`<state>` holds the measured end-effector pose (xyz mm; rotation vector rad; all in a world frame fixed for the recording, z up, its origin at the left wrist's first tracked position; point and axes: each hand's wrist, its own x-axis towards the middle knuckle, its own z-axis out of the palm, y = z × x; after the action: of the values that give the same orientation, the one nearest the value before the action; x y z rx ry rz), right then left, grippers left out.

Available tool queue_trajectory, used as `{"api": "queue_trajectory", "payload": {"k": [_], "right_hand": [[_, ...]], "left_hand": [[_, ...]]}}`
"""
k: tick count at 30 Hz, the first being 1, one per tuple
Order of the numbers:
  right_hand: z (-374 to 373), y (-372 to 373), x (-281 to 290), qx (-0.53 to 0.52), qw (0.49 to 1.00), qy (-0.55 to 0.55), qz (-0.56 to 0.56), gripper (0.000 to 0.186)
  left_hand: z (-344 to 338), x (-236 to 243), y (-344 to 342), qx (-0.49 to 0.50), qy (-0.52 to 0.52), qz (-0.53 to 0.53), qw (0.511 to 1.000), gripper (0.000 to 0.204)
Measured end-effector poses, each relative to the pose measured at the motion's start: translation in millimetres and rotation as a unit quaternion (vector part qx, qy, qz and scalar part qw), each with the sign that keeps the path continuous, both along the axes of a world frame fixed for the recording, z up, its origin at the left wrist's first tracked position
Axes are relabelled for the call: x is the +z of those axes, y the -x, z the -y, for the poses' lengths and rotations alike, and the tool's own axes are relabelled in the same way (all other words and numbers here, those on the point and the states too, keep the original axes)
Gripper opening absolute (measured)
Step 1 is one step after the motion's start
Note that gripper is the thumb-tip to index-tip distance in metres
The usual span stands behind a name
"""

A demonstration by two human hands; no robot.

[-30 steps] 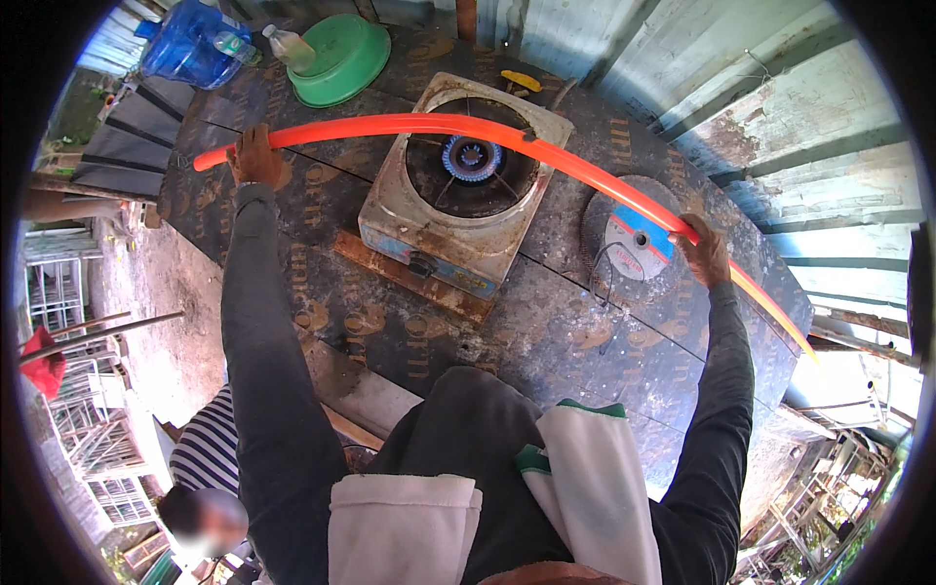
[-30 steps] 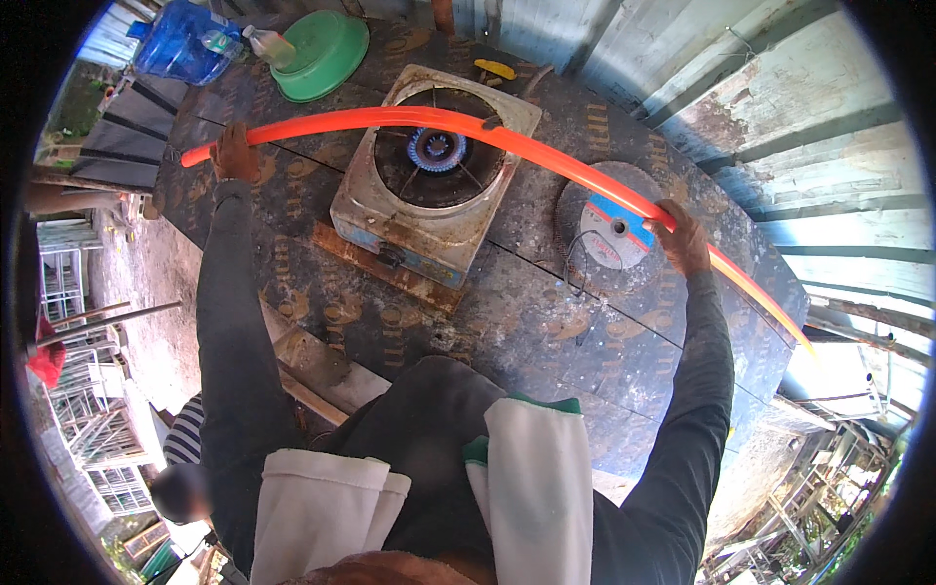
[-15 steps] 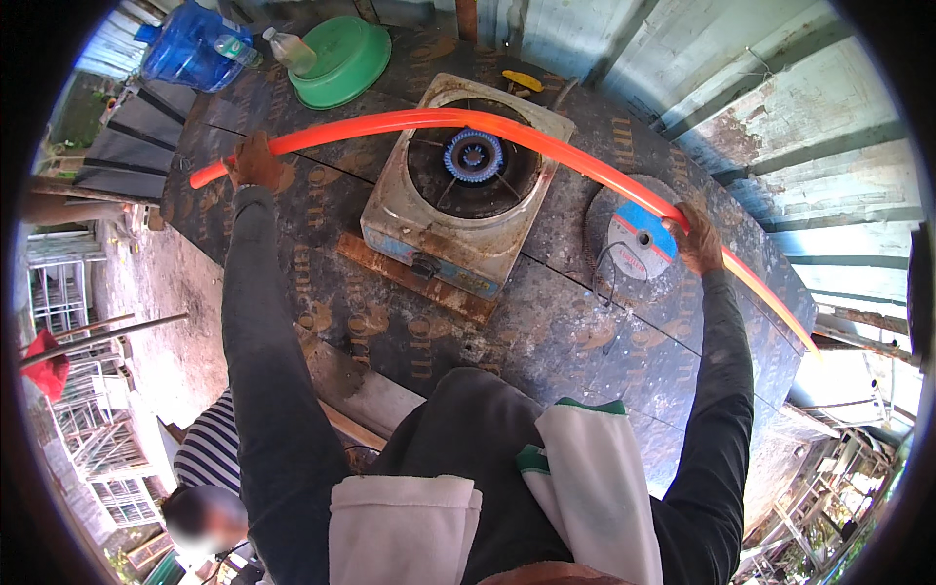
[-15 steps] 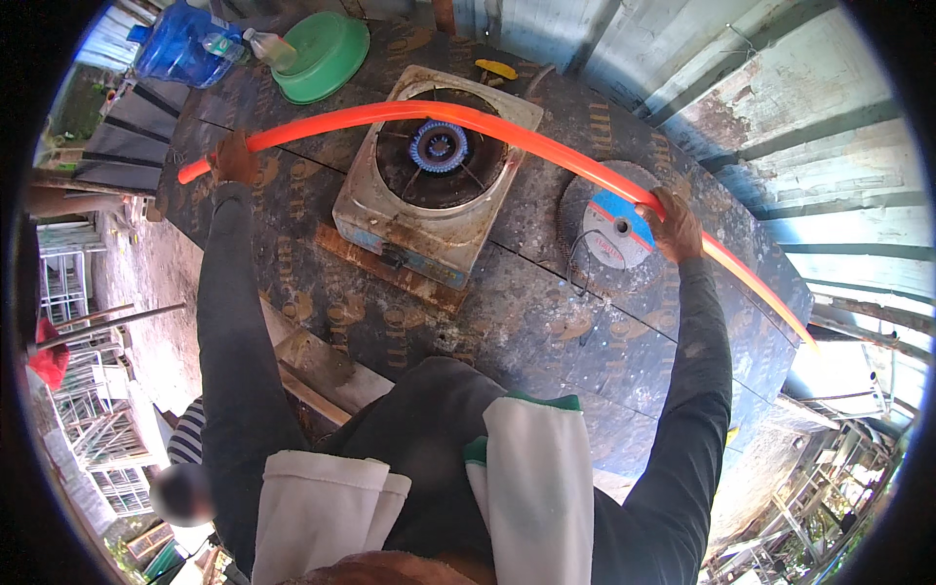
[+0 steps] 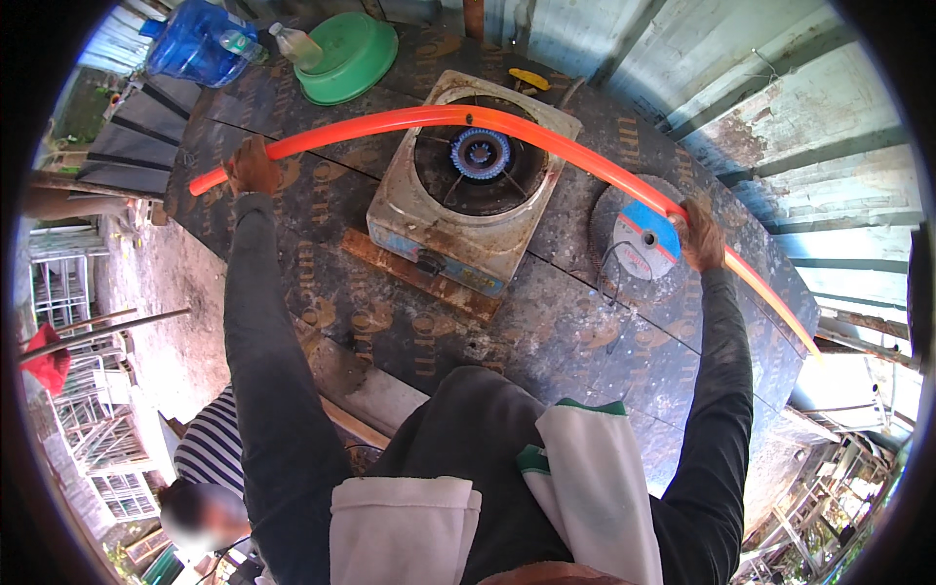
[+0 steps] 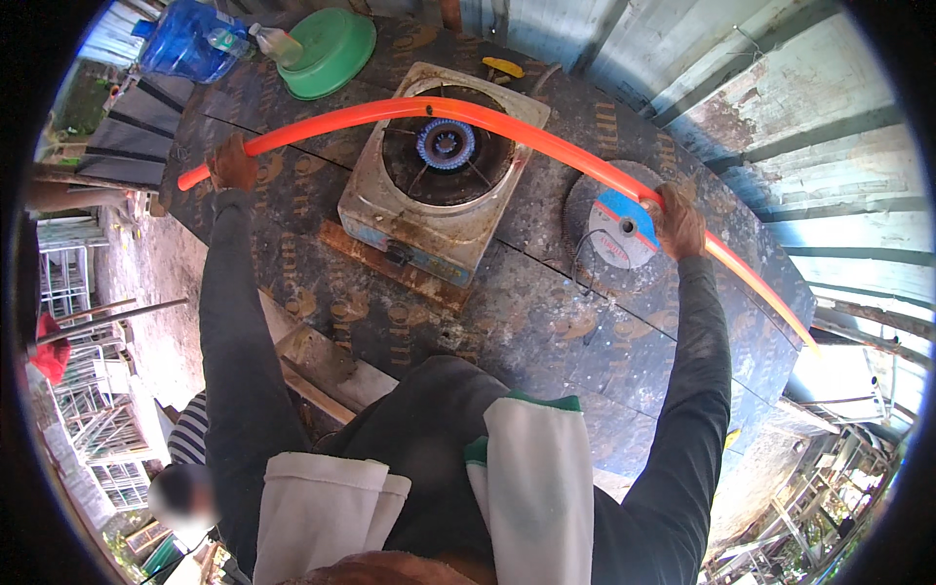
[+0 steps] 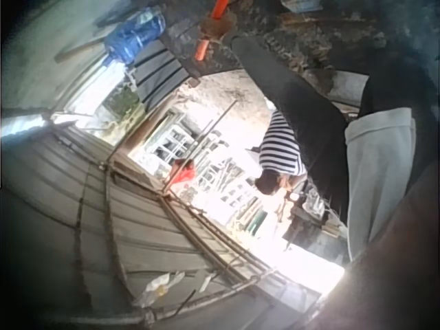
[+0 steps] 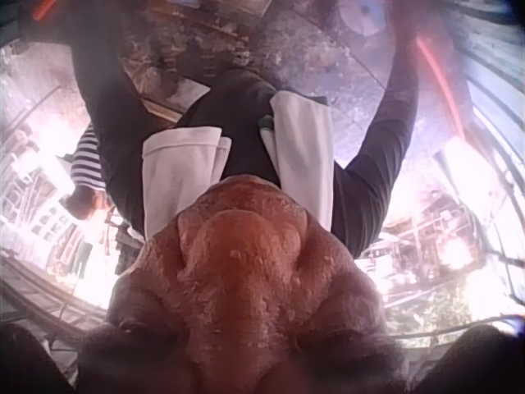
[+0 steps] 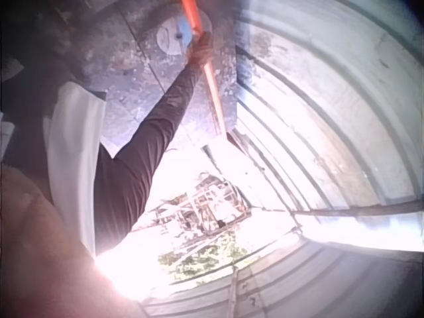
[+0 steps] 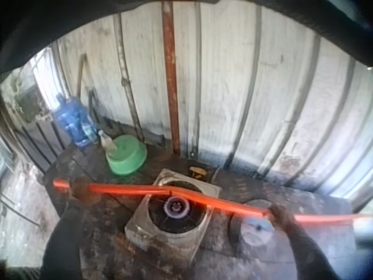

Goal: The person heats a long red plastic pipe over a portable gas stove flame, then bends it into a curved shape. After bending, the person wipes the pipe with a white cloth while standing in a workshop area.

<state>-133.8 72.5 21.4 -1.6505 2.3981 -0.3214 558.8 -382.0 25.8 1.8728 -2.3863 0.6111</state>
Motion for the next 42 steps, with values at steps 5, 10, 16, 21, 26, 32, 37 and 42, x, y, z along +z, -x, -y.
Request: {"api": "queue_trajectory", "payload": {"k": [5, 10, 16, 21, 26, 32, 37, 42], "right_hand": [[2.9, -1.2, -1.4, 0.012, 0.999, 0.042, -0.001, 0.066], [5.7, -7.5, 5.6, 0.029, 0.999, 0.042, 0.014, 0.053], [14.7, 14.1, 3.9, 0.034, 0.994, 0.095, -0.046, 0.050], [21.5, 15.0, 11.6, 0.014, 0.995, 0.096, 0.022, 0.051], [21.0, 12.5, 13.2, -0.062, 0.996, 0.028, 0.059, 0.054], [16.3, 27.1, -6.0, 0.025, 0.999, 0.047, 0.007, 0.055], [12.8, 31.2, -5.0, 0.008, 0.999, -0.020, 0.036, 0.058], [19.3, 6.0, 18.0, 0.001, 0.996, -0.006, 0.093, 0.055]], "left_hand": [[1.2, -1.3, -1.2, 0.008, -0.017, -0.012, 1.000, 0.032], [6.2, 3.1, -9.7, -0.003, -0.019, -0.016, 1.000, 0.035], [8.6, 3.8, 28.9, 0.021, 0.004, -0.053, 0.998, 0.042], [10.5, -6.0, 43.2, 0.017, -0.006, -0.082, 0.996, 0.042], [12.4, -16.7, 45.1, 0.027, -0.024, -0.047, 0.998, 0.047], [21.3, -36.3, 48.9, 0.030, -0.035, -0.057, 0.997, 0.047], [22.4, -54.9, 63.6, 0.043, -0.043, -0.065, 0.996, 0.048], [19.8, -60.2, 73.5, 0.031, -0.044, -0.080, 0.995, 0.047]]}}
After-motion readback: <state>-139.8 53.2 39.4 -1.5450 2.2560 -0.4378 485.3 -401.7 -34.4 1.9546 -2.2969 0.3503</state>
